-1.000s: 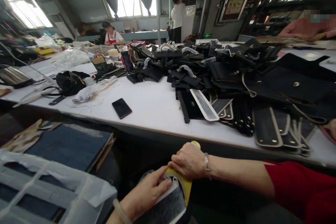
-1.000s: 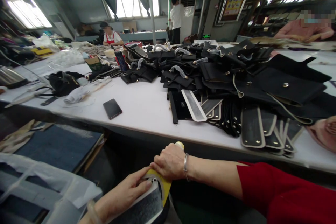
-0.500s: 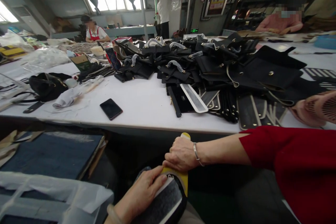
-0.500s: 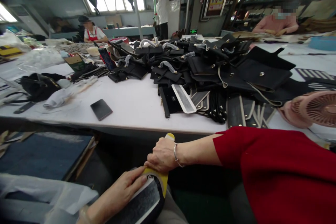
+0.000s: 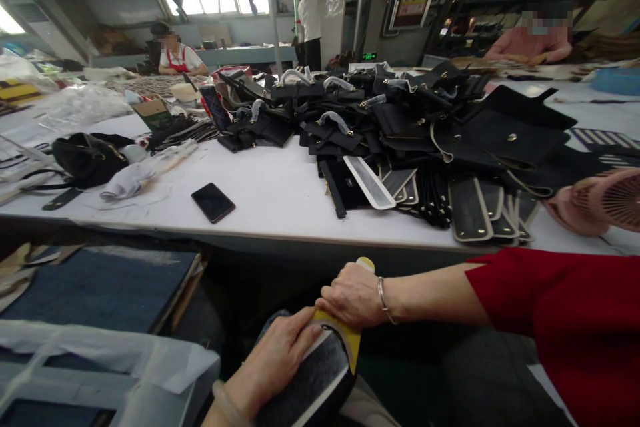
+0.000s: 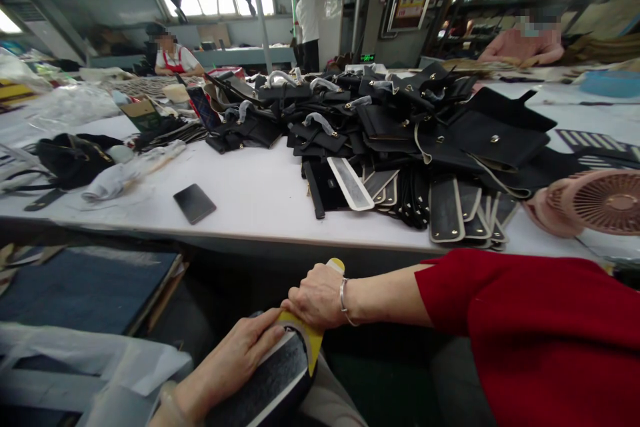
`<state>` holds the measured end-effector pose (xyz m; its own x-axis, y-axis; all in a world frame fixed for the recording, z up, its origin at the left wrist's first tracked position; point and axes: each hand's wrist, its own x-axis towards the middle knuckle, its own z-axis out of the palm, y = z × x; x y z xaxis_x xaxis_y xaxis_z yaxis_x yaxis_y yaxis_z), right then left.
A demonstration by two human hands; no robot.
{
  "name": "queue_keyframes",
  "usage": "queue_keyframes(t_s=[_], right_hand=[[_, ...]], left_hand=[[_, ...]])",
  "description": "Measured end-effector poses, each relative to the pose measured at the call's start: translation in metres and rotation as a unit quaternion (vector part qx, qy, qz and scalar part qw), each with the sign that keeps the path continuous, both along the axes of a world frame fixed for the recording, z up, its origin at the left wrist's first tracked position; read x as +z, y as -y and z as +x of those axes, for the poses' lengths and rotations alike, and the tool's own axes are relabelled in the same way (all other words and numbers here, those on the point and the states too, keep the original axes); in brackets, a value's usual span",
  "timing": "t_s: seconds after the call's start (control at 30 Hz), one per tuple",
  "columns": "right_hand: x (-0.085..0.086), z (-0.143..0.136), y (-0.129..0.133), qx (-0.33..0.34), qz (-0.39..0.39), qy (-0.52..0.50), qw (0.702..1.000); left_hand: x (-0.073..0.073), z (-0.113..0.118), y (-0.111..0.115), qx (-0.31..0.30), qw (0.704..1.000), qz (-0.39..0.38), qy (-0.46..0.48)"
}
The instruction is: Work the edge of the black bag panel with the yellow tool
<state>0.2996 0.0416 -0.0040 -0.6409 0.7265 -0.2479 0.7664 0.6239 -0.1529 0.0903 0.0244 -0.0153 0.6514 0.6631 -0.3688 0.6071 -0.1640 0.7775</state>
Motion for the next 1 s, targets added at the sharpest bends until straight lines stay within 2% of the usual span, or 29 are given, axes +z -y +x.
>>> queue_keyframes(t_s=[0.27, 0.43, 0.5, 0.6, 0.67, 0.8, 0.87, 0.9, 1.0], right_hand=[[-0.002, -0.005, 0.025, -0.067, -0.011, -0.006, 0.998], [-0.003, -0.012, 0.046, -0.115, -0.015, -0.029, 0.993], [-0.005, -0.011, 0.053, -0.133, -0.03, -0.049, 0.989], [-0.009, 0.0, 0.06, -0.171, -0.076, -0.101, 0.977], [-0.013, 0.013, 0.061, -0.216, -0.125, -0.154, 0.956], [-0.021, 0.032, 0.059, -0.322, -0.245, -0.259, 0.877], [-0.022, 0.033, 0.058, -0.356, -0.324, -0.319, 0.816], [-0.022, 0.031, 0.057, -0.364, -0.379, -0.367, 0.767], [-0.023, 0.02, 0.056, -0.366, -0.52, -0.507, 0.582]], left_hand=[[0.001, 0.001, 0.006, -0.004, 1.0, 0.023, 0.017], [0.004, -0.001, 0.003, 0.002, 0.993, -0.074, 0.092], [0.003, -0.002, -0.002, 0.016, 0.99, -0.098, 0.095], [0.0, -0.001, -0.009, 0.04, 0.988, -0.123, 0.087], [-0.002, 0.002, -0.011, 0.051, 0.985, -0.144, 0.084], [-0.004, 0.007, -0.014, 0.064, 0.979, -0.177, 0.077], [-0.004, 0.008, -0.014, 0.07, 0.978, -0.182, 0.072], [-0.003, 0.008, -0.014, 0.07, 0.978, -0.183, 0.07], [-0.002, 0.008, -0.014, 0.063, 0.977, -0.189, 0.07]])
